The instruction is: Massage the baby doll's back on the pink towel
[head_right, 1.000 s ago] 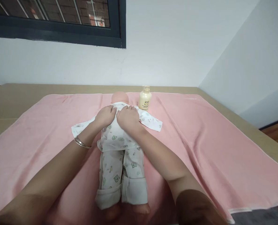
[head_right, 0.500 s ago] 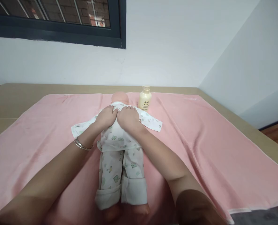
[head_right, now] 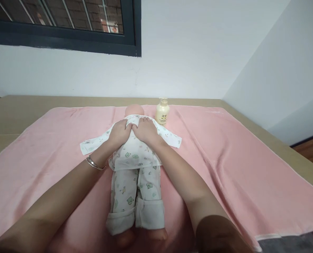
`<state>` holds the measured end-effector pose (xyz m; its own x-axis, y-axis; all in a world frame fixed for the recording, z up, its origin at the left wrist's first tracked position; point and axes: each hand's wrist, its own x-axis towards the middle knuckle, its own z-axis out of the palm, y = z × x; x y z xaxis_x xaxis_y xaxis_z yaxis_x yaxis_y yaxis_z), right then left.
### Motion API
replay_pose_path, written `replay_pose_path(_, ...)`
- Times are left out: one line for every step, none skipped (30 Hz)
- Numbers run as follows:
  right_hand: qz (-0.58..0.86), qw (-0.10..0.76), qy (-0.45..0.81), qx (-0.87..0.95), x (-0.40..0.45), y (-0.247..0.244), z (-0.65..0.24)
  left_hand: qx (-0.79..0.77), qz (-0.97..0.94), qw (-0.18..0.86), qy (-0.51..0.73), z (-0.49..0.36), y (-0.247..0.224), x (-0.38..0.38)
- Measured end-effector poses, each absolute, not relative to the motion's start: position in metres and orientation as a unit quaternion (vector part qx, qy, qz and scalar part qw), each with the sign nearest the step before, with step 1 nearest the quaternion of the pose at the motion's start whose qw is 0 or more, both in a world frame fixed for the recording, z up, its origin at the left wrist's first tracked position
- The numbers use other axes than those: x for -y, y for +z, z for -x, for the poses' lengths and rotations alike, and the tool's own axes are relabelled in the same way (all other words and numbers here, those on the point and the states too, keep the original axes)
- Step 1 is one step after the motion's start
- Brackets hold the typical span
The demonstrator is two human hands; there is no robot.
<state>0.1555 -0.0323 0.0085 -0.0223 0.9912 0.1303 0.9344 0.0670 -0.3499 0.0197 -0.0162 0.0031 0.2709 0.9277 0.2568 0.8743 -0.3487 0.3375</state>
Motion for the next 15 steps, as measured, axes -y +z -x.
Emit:
replay_pose_path(0.674, 0.174, 0.091, 0.712, 0.032, 0.009, -0.157, -0.559, -0.805, 0.054, 0.191, -0.021, 0.007, 0.021)
replay_pose_path(0.672, 0.177, 0.096, 0.713, 0.031, 0.010, -0.158, -0.548, -0.817, 0.041, 0.174, -0.022, 0.010, 0.026)
replay_pose_path(0.670, 0.178, 0.095, 0.714, 0.030, 0.010, -0.159, -0.533, -0.830, 0.028, 0.159, -0.024, 0.012, 0.030)
replay_pose_path(0.670, 0.177, 0.089, 0.715, 0.029, 0.010, -0.160, -0.520, -0.841, 0.020, 0.147, -0.025, 0.014, 0.033)
replay_pose_path(0.671, 0.175, 0.081, 0.716, 0.029, 0.010, -0.160, -0.511, -0.848, 0.017, 0.141, -0.026, 0.015, 0.034)
replay_pose_path(0.673, 0.169, 0.071, 0.716, 0.030, 0.011, -0.158, -0.507, -0.850, 0.020, 0.141, -0.027, 0.015, 0.033)
replay_pose_path(0.674, 0.161, 0.061, 0.718, 0.032, 0.012, -0.156, -0.506, -0.850, 0.030, 0.146, -0.026, 0.014, 0.030)
replay_pose_path(0.676, 0.150, 0.052, 0.720, 0.036, 0.015, -0.153, -0.507, -0.848, 0.043, 0.151, -0.025, 0.012, 0.026)
replay_pose_path(0.678, 0.137, 0.046, 0.721, 0.041, 0.018, -0.149, -0.508, -0.845, 0.057, 0.156, -0.024, 0.009, 0.020)
replay_pose_path(0.678, 0.125, 0.043, 0.723, 0.047, 0.022, -0.145, -0.512, -0.841, 0.066, 0.163, -0.022, 0.006, 0.015)
replay_pose_path(0.677, 0.116, 0.042, 0.726, 0.053, 0.026, -0.142, -0.517, -0.836, 0.072, 0.170, -0.020, 0.003, 0.010)
replay_pose_path(0.673, 0.108, 0.045, 0.730, 0.058, 0.030, -0.139, -0.524, -0.830, 0.074, 0.176, -0.019, 0.001, 0.007)
replay_pose_path(0.670, 0.102, 0.052, 0.733, 0.062, 0.034, -0.138, -0.532, -0.824, 0.073, 0.182, -0.019, -0.001, 0.006)
replay_pose_path(0.667, 0.100, 0.060, 0.736, 0.063, 0.036, -0.138, -0.538, -0.819, 0.068, 0.186, -0.019, -0.002, 0.007)
replay_pose_path(0.664, 0.102, 0.069, 0.738, 0.063, 0.036, -0.139, -0.544, -0.816, 0.059, 0.189, -0.020, -0.002, 0.010)
